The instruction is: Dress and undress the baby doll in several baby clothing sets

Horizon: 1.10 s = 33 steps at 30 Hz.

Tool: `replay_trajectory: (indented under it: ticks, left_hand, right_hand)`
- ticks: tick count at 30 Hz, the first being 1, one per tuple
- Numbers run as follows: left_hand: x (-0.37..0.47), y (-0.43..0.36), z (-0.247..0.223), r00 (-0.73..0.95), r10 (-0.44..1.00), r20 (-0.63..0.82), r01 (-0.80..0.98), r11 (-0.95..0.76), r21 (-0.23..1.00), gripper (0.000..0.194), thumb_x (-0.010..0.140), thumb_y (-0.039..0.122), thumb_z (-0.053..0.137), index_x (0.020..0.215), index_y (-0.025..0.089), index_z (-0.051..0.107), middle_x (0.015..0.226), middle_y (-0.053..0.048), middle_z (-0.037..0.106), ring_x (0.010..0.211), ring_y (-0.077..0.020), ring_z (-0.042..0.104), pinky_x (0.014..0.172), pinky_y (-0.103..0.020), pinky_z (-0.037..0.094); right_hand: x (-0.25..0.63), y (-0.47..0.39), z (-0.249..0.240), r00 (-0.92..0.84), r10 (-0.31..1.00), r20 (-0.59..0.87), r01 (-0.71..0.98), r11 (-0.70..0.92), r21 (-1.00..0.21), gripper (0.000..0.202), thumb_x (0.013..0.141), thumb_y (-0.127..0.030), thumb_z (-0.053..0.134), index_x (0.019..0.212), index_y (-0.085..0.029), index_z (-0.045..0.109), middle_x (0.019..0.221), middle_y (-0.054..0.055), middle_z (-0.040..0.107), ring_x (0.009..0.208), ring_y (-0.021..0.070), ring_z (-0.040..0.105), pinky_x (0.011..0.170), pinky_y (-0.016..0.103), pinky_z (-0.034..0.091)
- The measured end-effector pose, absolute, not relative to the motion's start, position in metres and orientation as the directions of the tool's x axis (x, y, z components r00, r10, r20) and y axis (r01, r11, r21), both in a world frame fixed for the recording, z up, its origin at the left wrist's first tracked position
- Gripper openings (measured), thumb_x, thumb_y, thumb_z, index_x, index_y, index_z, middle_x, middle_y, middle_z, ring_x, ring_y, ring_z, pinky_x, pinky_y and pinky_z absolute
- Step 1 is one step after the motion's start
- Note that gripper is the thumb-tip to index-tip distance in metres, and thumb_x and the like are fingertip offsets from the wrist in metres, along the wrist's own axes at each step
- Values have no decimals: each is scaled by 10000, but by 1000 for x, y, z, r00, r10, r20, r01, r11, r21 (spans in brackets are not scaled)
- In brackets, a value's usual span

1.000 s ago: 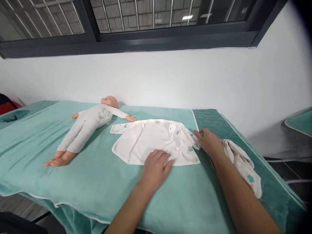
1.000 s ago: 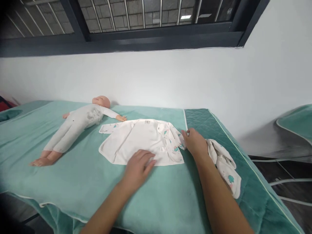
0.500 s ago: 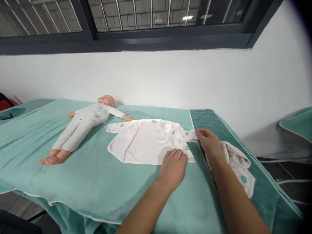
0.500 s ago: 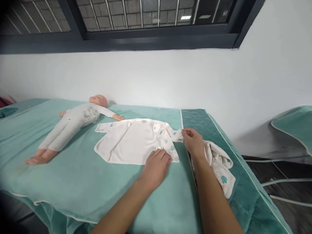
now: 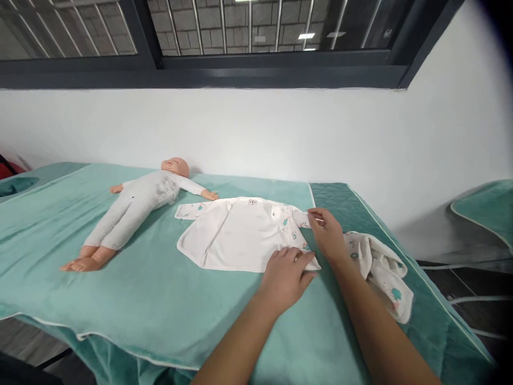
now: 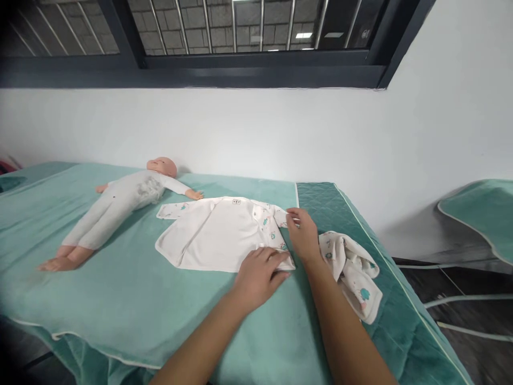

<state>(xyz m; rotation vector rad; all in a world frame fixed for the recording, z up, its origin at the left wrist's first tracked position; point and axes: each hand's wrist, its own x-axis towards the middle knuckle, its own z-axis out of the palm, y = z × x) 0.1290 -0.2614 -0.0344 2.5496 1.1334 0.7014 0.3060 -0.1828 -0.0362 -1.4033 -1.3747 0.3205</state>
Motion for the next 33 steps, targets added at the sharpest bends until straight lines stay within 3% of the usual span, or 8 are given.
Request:
replay_trajectory:
  ticks: [3,7,10,16,21,25,29,33]
  left_hand:
    - [129,-262,-37,624,708,332,593,-705,390,395,920,456,557,1279,291,534,1176,-27,643,1103,-237,565,931,-405,456]
    - [129,-262,-39,674,661,329,532,-744,405,307,921,393,570,1187,242,576,1158,-23,667,1079,-218,599,908,-371,461]
    - [128,-261,-39,665,678,312,531,-723,441,233,913,374,580,1086,219,603,1096,-15,688,1023,-207,627,862,-356,470]
    - [127,-261,-38,660,684,312,500,-709,498,201,922,325,571,1103,244,599,1141,10,685,1065,-178,623,926,-340,452]
    - [129,-264,-32,678,679,281,529,-717,455,283,925,323,564,1199,255,553,1211,-9,656,1077,-198,614,913,-361,454]
    - [133,-268,-27,669,698,256,582,-706,404,369,945,369,525,1298,268,493,1204,-24,647,1063,-216,609,893,-386,458]
    - [137,-270,-27,644,717,266,617,-693,374,444,948,347,514,1371,248,423,1293,-44,598,1107,-226,581,919,-397,454]
    - [137,-270,-27,639,714,284,617,-697,364,424,950,323,503,1360,234,439,1318,-51,584,1135,-228,552,956,-398,439]
  right_hand:
    - [286,-175,-24,80,911,404,601,279,-749,249,887,-380,534,1032,-202,631,1031,73,660,893,196,629,812,336,511]
    - [260,-159,-14,-155,937,314,829,296,-474,316,852,-420,604,1088,-209,615,1146,93,619,1017,241,584,845,355,462]
    - [247,-146,-15,-136,975,178,915,193,-353,428,736,-474,715,1051,-199,627,1133,119,616,1072,310,546,812,369,438]
    - [253,-133,-30,0,976,216,801,129,-584,50,776,-257,577,793,-220,605,857,51,650,813,210,575,718,307,390]
    - [265,-123,-38,115,969,220,640,97,-762,109,794,-313,508,811,-236,584,780,-3,664,728,170,586,680,274,420]
    - [278,-115,-41,252,953,166,493,21,-870,236,793,-415,485,834,-203,580,670,-3,619,594,160,544,561,266,418]
    - [286,-117,-37,257,959,117,435,-7,-900,325,805,-501,506,847,-196,609,649,3,617,582,160,542,551,269,427]
    - [283,-129,-28,190,977,100,461,2,-888,438,751,-578,624,970,-199,635,824,36,683,683,182,599,631,289,453]
